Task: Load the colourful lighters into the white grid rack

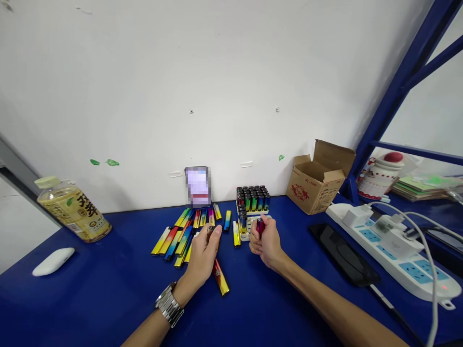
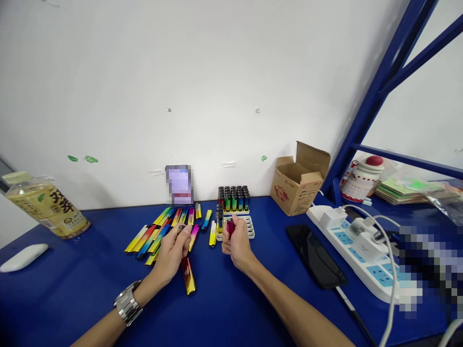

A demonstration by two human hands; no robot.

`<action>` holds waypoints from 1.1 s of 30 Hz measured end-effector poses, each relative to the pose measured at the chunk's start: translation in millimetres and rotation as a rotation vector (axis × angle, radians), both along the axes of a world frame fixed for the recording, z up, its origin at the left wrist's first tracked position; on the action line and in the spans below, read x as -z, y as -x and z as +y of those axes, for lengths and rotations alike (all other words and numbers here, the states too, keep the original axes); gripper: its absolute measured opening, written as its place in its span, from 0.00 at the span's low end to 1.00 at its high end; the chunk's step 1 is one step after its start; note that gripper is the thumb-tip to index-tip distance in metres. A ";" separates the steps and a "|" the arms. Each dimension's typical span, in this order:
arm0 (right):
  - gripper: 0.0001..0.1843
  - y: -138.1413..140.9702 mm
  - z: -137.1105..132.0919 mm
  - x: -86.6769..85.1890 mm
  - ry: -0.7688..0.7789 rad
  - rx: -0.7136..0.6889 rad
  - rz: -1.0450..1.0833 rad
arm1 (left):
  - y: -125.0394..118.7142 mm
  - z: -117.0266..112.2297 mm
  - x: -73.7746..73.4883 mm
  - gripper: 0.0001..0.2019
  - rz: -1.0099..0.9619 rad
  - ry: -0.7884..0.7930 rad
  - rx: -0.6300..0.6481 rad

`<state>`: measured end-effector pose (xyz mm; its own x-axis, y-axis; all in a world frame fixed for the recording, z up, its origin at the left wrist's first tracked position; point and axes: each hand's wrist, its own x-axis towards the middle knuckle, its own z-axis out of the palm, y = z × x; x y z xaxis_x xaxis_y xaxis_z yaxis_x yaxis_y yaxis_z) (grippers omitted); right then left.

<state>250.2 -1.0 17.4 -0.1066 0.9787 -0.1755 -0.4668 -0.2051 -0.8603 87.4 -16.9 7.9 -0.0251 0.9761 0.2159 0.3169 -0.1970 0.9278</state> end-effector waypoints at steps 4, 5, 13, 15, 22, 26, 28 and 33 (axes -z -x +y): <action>0.28 -4.6 3.3 -4.6 0.024 0.029 -0.037 | -2.8 -1.5 -4.4 0.15 0.058 -0.016 -0.001; 0.28 -6.8 5.6 -4.8 0.009 0.046 -0.043 | -3.4 -1.1 -5.1 0.15 0.075 -0.025 -0.006; 0.23 -39.5 37.7 8.4 -0.549 0.170 -0.384 | -12.3 6.2 -9.8 0.15 0.223 -0.179 0.043; 0.22 -45.6 44.3 11.9 -0.631 0.237 -0.532 | -16.6 8.7 -10.5 0.14 0.190 -0.146 0.074; 0.16 -45.0 48.7 18.0 -0.622 0.184 -0.598 | -30.5 17.4 -5.2 0.10 0.350 -0.199 0.156; 0.15 -43.4 47.0 17.9 -0.662 0.154 -0.759 | -30.2 18.5 0.4 0.10 0.471 -0.251 0.231; 0.14 -42.3 46.9 16.7 -0.679 0.135 -0.855 | -29.7 19.3 2.8 0.10 0.536 -0.292 0.244; 0.17 -36.1 47.2 13.6 -0.704 0.096 -1.123 | -32.0 21.8 5.3 0.12 0.735 -0.321 0.229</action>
<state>286.3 46.2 3.8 -0.1637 0.8918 0.4218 0.5747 0.4338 -0.6940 119.4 4.9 2.6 0.4226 0.8283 0.3679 0.7396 -0.5498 0.3882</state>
